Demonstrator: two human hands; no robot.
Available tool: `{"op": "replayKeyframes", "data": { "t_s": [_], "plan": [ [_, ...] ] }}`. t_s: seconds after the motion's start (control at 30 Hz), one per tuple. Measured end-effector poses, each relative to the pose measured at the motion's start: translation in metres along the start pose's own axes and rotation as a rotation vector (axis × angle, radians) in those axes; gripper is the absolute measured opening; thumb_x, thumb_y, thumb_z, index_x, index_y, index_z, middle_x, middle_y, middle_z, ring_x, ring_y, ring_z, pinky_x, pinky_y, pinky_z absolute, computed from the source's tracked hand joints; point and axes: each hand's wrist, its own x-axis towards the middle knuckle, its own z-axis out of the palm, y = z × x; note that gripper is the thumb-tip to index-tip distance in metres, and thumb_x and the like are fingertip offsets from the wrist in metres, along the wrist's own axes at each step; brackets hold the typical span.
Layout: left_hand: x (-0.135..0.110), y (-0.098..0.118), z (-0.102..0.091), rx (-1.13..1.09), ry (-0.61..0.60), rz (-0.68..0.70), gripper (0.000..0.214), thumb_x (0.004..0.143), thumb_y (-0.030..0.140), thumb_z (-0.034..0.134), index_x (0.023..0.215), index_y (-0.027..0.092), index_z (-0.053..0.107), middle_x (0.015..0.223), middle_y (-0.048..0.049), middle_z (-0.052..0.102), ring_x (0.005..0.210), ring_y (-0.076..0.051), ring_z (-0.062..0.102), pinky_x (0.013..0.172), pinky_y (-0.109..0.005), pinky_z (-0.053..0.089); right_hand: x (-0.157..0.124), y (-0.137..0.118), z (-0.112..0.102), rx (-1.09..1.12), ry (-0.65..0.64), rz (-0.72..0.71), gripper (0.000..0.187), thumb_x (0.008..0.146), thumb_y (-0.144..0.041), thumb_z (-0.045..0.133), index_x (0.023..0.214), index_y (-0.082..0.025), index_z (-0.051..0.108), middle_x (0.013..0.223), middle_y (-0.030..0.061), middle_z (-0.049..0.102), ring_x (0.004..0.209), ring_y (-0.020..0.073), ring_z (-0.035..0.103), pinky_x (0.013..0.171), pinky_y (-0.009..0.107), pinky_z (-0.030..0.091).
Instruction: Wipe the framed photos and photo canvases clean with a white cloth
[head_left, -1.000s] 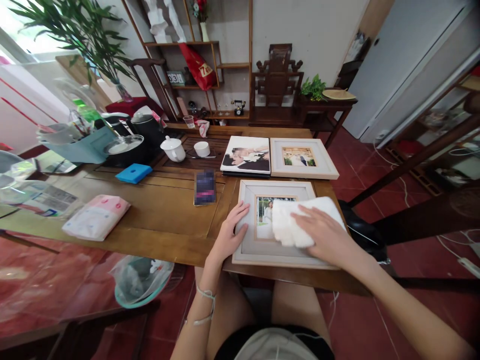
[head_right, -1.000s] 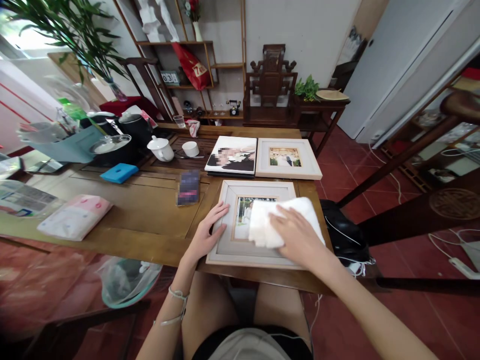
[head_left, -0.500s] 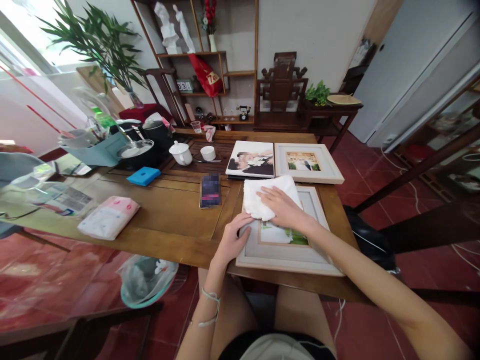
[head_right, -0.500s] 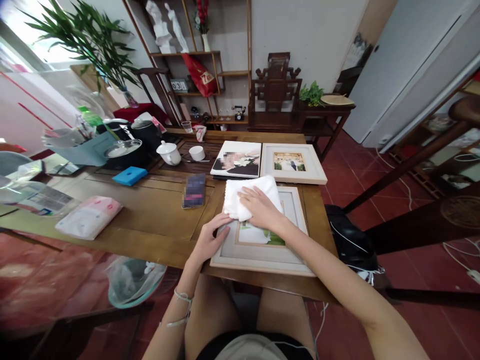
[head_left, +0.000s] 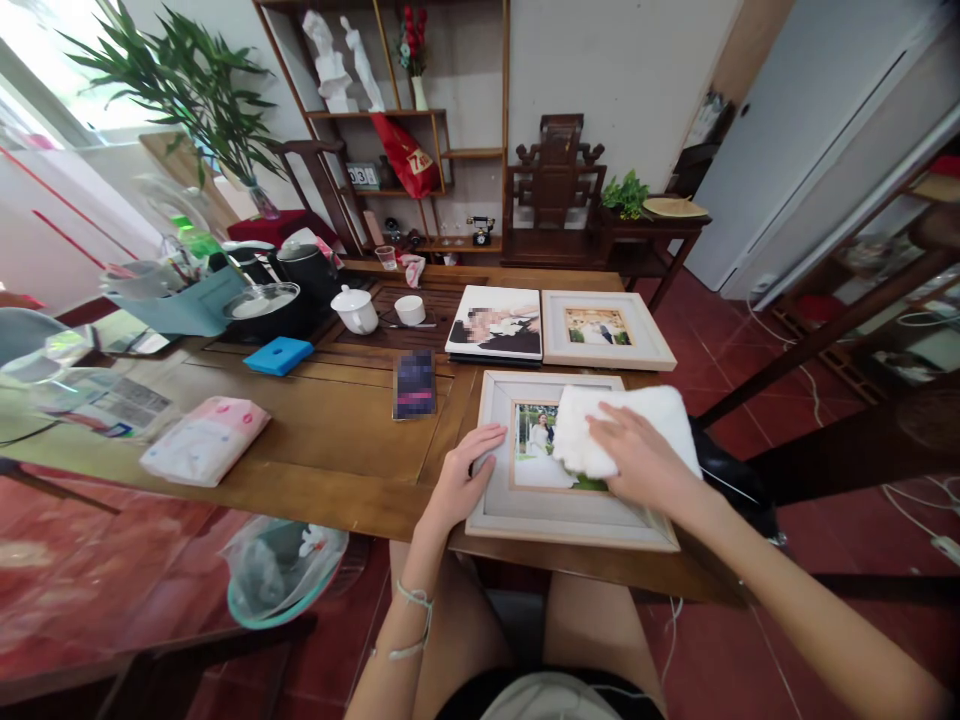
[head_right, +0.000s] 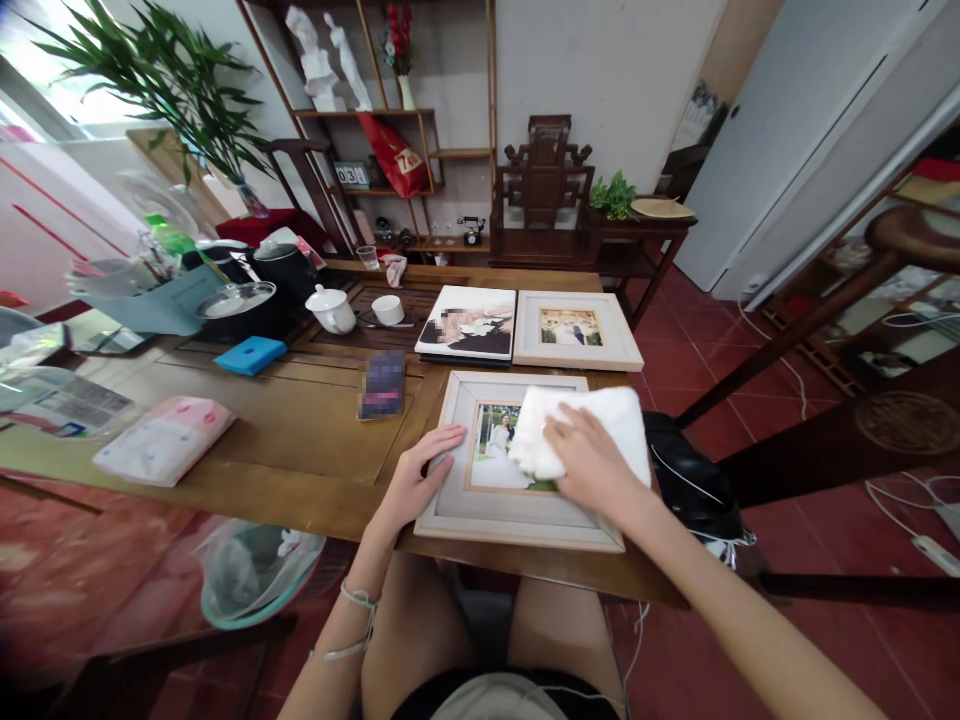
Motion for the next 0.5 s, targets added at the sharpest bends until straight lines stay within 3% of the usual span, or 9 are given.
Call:
{"op": "replayKeyframes", "data": {
  "t_s": [0.13, 0.23, 0.33, 0.4, 0.5],
  "plan": [
    [0.000, 0.000, -0.001, 0.005, -0.007, -0.001, 0.032, 0.094, 0.018, 0.051, 0.122, 0.023, 0.066, 0.129, -0.0092, 0.065, 0.128, -0.025, 0.054, 0.112, -0.052, 0.040, -0.027, -0.061, -0.013, 0.207, -0.174, -0.230, 0.060, 0.064, -0.009, 0.059, 0.123, -0.007, 0.061, 0.133, 0.0183, 0.060, 0.136, 0.0340, 0.041, 0.110, 0.047, 0.037],
    [0.000, 0.000, -0.001, 0.013, -0.011, -0.002, 0.032, 0.095, 0.017, 0.050, 0.122, 0.023, 0.066, 0.130, -0.0097, 0.064, 0.128, -0.025, 0.054, 0.111, -0.052, 0.040, -0.032, -0.070, -0.017, 0.225, -0.210, -0.276, 0.062, 0.065, -0.010, 0.059, 0.127, -0.009, 0.058, 0.137, 0.0164, 0.057, 0.137, 0.0330, 0.040, 0.112, 0.048, 0.034],
    [0.000, 0.000, -0.001, 0.008, -0.011, 0.008, 0.032, 0.095, 0.018, 0.050, 0.122, 0.023, 0.066, 0.129, -0.0100, 0.064, 0.128, -0.025, 0.054, 0.111, -0.052, 0.040, -0.014, -0.043, -0.008, 0.103, -0.132, -0.163, 0.067, 0.062, -0.005, 0.057, 0.129, -0.008, 0.056, 0.137, 0.0174, 0.057, 0.139, 0.0343, 0.037, 0.115, 0.055, 0.025],
    [0.000, 0.000, -0.001, 0.003, -0.009, 0.013, 0.032, 0.095, 0.019, 0.050, 0.122, 0.023, 0.066, 0.129, -0.0099, 0.064, 0.128, -0.026, 0.054, 0.111, -0.053, 0.040, 0.004, -0.014, 0.001, -0.011, -0.008, -0.046, 0.067, 0.062, -0.004, 0.054, 0.129, -0.009, 0.054, 0.137, 0.0177, 0.057, 0.139, 0.0355, 0.036, 0.115, 0.061, 0.018],
    [0.000, -0.001, -0.001, 0.005, -0.008, 0.016, 0.032, 0.095, 0.019, 0.050, 0.122, 0.023, 0.066, 0.129, -0.0102, 0.064, 0.128, -0.026, 0.054, 0.111, -0.054, 0.039, 0.028, 0.025, 0.012, -0.135, 0.219, 0.145, 0.057, 0.070, -0.006, 0.050, 0.127, -0.006, 0.054, 0.137, 0.0208, 0.056, 0.138, 0.0377, 0.037, 0.114, 0.063, 0.018]
  ]
}}
